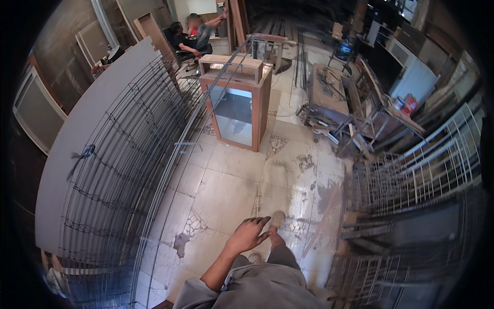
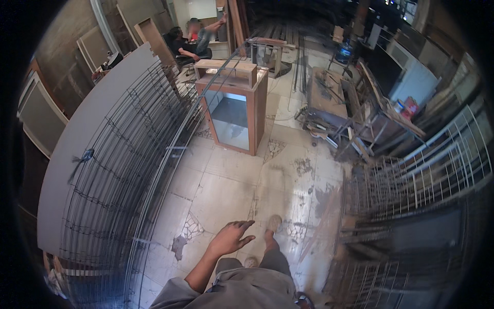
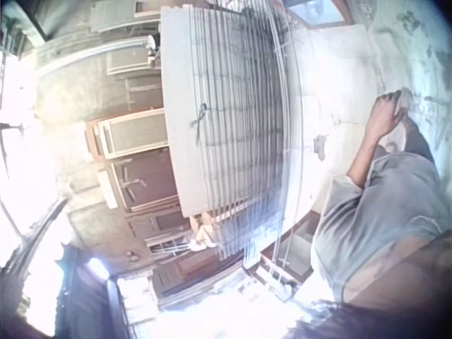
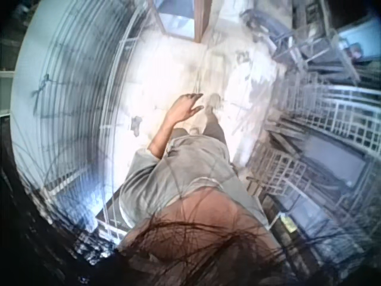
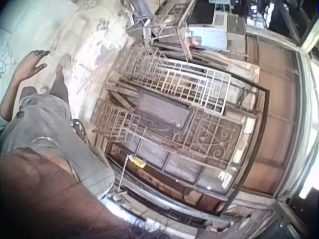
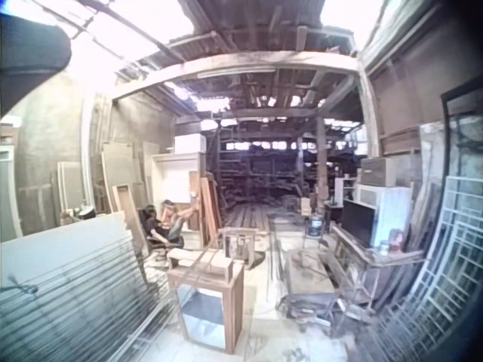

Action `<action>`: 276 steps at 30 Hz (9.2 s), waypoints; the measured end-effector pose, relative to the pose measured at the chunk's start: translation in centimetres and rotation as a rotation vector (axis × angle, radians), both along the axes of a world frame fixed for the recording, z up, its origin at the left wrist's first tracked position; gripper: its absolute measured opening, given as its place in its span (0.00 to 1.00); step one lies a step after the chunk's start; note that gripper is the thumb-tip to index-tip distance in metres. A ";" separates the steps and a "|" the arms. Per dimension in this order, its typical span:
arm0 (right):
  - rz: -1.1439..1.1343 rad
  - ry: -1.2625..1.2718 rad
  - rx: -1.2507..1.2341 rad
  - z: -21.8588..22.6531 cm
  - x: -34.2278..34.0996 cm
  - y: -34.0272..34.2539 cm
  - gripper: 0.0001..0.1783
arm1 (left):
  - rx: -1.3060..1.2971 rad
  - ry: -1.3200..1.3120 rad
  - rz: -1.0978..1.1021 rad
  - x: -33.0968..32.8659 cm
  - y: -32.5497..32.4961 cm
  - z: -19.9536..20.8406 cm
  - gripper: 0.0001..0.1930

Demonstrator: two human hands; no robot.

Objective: The person organizes long metal rods and short U-shaped metal clips by hand on a workshop floor, then uses a small tool to tighten the clips around the rods.

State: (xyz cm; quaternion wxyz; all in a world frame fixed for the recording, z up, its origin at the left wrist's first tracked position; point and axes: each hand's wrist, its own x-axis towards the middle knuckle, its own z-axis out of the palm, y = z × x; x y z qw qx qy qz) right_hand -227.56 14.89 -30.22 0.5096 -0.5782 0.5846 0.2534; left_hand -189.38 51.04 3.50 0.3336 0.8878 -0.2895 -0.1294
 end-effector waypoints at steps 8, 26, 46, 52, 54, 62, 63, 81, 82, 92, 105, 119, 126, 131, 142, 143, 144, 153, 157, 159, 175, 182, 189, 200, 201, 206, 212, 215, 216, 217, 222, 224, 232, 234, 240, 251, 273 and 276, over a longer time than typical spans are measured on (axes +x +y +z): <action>0.205 -0.122 0.041 -7.4 32.4 -11.3 0.19 | 0.124 0.241 -0.024 13.7 -5.9 -7.2 0.28; 1.212 -0.962 -0.150 17.5 117.4 -4.0 0.16 | 0.111 0.221 0.493 60.6 -11.2 -3.0 0.28; 2.403 -1.034 -0.646 34.9 167.6 7.0 0.34 | -1.510 -0.068 2.978 58.1 -35.3 -33.3 0.12; 2.337 -1.228 -0.471 31.1 169.7 6.7 0.30 | -1.276 0.692 2.680 64.8 -56.6 -35.5 0.18; 2.291 -1.308 -0.457 30.1 170.5 6.5 0.28 | -1.199 0.677 2.627 67.7 -59.0 -33.9 0.20; 2.397 -1.472 -0.573 31.1 171.7 5.4 0.19 | -0.707 0.633 2.534 68.4 -56.0 -28.3 0.25; 2.443 -1.349 -0.597 31.6 172.0 5.5 0.17 | -0.640 0.607 2.550 68.0 -54.4 -27.6 0.25; 1.755 -2.006 -0.425 22.2 149.2 3.3 0.20 | -0.968 0.479 2.846 48.2 -62.0 -31.9 0.28; 1.846 -1.939 -0.348 20.5 144.7 3.5 0.19 | -1.147 0.464 2.911 46.2 -64.1 -33.1 0.27; 2.821 -0.326 0.112 3.0 114.5 2.5 0.09 | -1.107 0.114 3.187 23.2 -57.9 -33.5 0.24; 2.569 -0.567 -0.035 -5.0 79.7 30.6 0.12 | -0.998 0.422 2.854 7.9 -51.7 -37.2 0.27; 3.288 -0.630 1.821 16.8 5.6 35.4 0.21 | -1.767 -0.427 3.669 -22.7 -46.1 -34.3 0.12; 3.573 -0.571 0.412 3.7 11.1 48.6 0.22 | -1.272 0.593 2.909 -41.7 -30.2 -30.8 0.21; 3.168 -0.382 -0.776 -0.7 19.5 56.9 0.16 | -0.855 0.292 3.376 -61.0 -24.1 -33.0 0.18; 3.321 -0.470 0.278 -0.2 -20.5 66.4 0.27 | -1.096 -0.193 3.281 -88.8 -7.0 -32.5 0.16; 3.370 -0.475 0.419 -0.2 -24.6 68.2 0.26 | -1.039 0.084 3.220 -90.3 -5.7 -32.7 0.17; 3.418 -0.455 0.558 1.2 -29.1 69.3 0.25 | -0.991 0.365 3.136 -91.5 -4.8 -31.9 0.17; 4.361 -0.109 0.938 4.5 -67.2 77.4 0.23 | -1.245 -0.039 3.104 -110.6 10.2 -22.0 0.24; 4.134 -0.541 1.789 13.7 -84.6 73.7 0.22 | -1.257 -0.607 3.169 -119.9 14.0 -20.0 0.22; 3.919 -0.644 2.031 16.3 -91.6 73.7 0.24 | -1.315 -0.642 3.170 -125.1 15.3 -19.0 0.21; 3.277 -1.485 1.223 31.0 -114.8 96.6 0.23 | -0.999 -0.624 2.953 -176.2 38.7 -9.9 0.20; 2.252 -1.803 0.928 31.8 -117.8 103.3 0.09 | -0.612 -0.287 2.440 -188.4 64.1 -6.1 0.18; 2.058 -1.941 -0.038 32.4 -117.5 112.7 0.15 | -0.360 -0.279 1.985 -187.1 85.3 -1.9 0.16; 1.799 -1.576 -0.562 31.8 -124.4 117.6 0.18 | -0.173 0.032 0.983 -178.1 100.7 -3.4 0.10; 1.655 -1.511 -0.512 31.8 -125.3 118.1 0.18 | -0.192 0.076 0.924 -178.2 101.5 -3.3 0.09; 0.894 -1.244 -0.364 31.4 -130.1 120.6 0.32 | -0.265 0.182 0.747 -177.4 102.9 -3.4 0.09; 0.239 -0.998 0.070 30.7 -136.3 124.6 0.38 | -0.612 0.363 0.591 -177.3 103.8 -6.3 0.13; 0.098 -0.828 0.194 32.0 -136.4 127.0 0.36 | -0.707 0.399 0.565 -177.2 104.0 -10.2 0.15; 0.037 -0.763 0.286 32.0 -136.1 127.2 0.33 | -0.631 0.339 0.554 -177.0 104.1 -9.2 0.15; 0.008 -0.740 0.483 30.3 -135.9 127.0 0.23 | -0.571 0.366 0.546 -176.8 104.5 -8.6 0.15; 0.097 -0.722 0.393 29.2 -135.3 128.0 0.13 | -0.600 0.490 0.414 -175.5 106.1 -9.1 0.17; 0.067 -0.747 0.344 29.2 -135.5 128.0 0.13 | -0.636 0.600 0.388 -175.8 106.1 -9.6 0.19; -0.025 -0.805 0.219 28.8 -136.2 128.1 0.11 | -0.391 0.593 0.194 -173.8 108.3 -7.9 0.27; -0.013 -0.781 0.182 28.8 -136.2 128.0 0.13 | -0.224 0.623 0.183 -173.6 108.9 -7.9 0.31; 0.026 -0.776 0.186 31.2 -136.8 128.6 0.17 | -0.350 0.828 0.036 -171.8 110.1 -5.4 0.21; 0.028 -0.836 -0.028 29.8 -139.8 130.4 0.18 | -0.570 1.002 -0.028 -170.6 112.2 -8.1 0.14; 0.258 -0.821 -0.657 29.6 -142.1 135.2 0.27 | -0.540 0.898 0.040 -168.4 107.5 -5.7 0.14; 0.129 -0.832 -0.485 30.5 -142.2 134.8 0.21 | -0.575 0.941 0.050 -168.5 107.4 -5.0 0.14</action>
